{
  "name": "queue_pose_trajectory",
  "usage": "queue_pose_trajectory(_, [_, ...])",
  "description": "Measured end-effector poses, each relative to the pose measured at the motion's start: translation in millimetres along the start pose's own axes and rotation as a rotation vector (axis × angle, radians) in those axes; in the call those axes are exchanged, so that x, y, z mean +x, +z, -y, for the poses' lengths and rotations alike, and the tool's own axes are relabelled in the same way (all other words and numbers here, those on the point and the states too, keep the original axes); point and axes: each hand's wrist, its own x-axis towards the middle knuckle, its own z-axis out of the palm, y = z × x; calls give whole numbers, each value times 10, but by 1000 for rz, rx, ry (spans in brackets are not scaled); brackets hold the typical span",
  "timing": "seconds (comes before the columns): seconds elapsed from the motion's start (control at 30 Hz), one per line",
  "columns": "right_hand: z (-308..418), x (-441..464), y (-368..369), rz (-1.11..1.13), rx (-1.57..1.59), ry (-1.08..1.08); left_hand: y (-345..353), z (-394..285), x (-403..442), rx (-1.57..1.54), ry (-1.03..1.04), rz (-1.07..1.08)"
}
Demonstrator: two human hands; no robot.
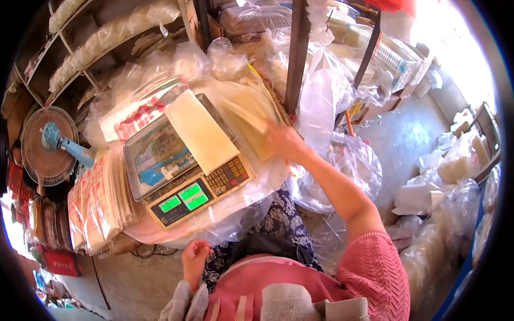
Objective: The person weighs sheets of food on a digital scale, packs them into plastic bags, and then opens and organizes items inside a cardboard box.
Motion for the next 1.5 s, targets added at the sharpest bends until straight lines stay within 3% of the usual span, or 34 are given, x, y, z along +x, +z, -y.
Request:
queue_pose_trajectory(0.13, [-62, 150, -246, -368, 502, 374, 65, -134, 32, -3, -9, 18])
queue_pose_trajectory(0.17, [64, 134, -355, -389, 902, 431, 75, -160, 54, 3, -7, 20])
queue_pose_trajectory(0.23, [272, 107, -406, -402, 1348, 400, 79, -220, 138, -54, 7, 84])
queue_pose_trajectory(0.27, [361, 78, -400, -399, 1572, 379, 91, -256, 177, -84, 13, 115])
queue_pose_trajectory(0.3, [458, 33, -374, -317, 1652, 288, 124, -361, 224, -152, 39, 157])
queue_pose_trajectory(0.37, [844, -74, -325, -227, 1804, 302, 194, -644, 361, -288, 81, 226])
queue_pose_trajectory(0.47, [1446, -288, -195, -42, 1961, 330, 362, -1174, 576, -523, 361, 244])
queue_pose_trajectory(0.5, [1599, -389, -51, 81, 1887, 341, 437, -1370, 584, -687, 384, 149])
queue_pose_trajectory(0.57, [1760, -571, 144, 272, 1709, 350, 395, -1533, 668, -648, 438, -13])
queue_pose_trajectory(0.6, [1759, -614, 113, 385, 1669, 251, 354, -1582, 708, -601, 466, -121])
queue_pose_trajectory(0.67, [1557, -590, 118, 116, 1159, 126, 176, -1627, 748, -515, 511, -128])
queue_pose_trajectory(0.73, [1300, -359, -119, -126, 557, 284, 1, -1697, 801, -438, 547, -153])
queue_pose_trajectory(0.77, [942, -272, 2, -280, 381, 205, -61, -1739, 824, -408, 558, -175])
queue_pose_trajectory(0.83, [453, -61, 78, -305, 42, 176, -175, -1775, 932, -368, 587, -226])
queue_pose_trajectory(0.93, [36, 117, 264, 63, -152, 443, -532, -1555, 1254, -284, 350, -178])
queue_pose_trajectory(0.97, [-81, 213, 285, 283, -70, 555, -603, -1496, 1316, -262, 318, -172])
queue_pose_trajectory(1.07, [29, 317, 219, 353, -90, 586, -706, -1442, 1389, -205, 270, -174])
queue_pose_trajectory(1.17, [-53, 364, 194, 258, -20, 500, -717, -1442, 1363, -181, 281, -194])
queue_pose_trajectory(1.27, [-118, 449, 63, -14, 228, 515, -769, -1475, 1384, -164, 276, -169])
queue_pose_trajectory(1.33, [-23, 501, -70, -215, 208, 372, -778, -1450, 1432, -146, 288, -142])
queue_pose_trajectory(1.37, [26, 513, -172, -319, 194, 301, -777, -1383, 1476, -44, 310, -235])
queue_pose_trajectory(1.43, [178, 563, -401, -281, 639, 372, -746, -1296, 1539, 158, 355, -425])
queue_pose_trajectory(1.5, [413, 599, -628, -210, 1078, 327, -582, -1458, 1309, 598, 634, -708])
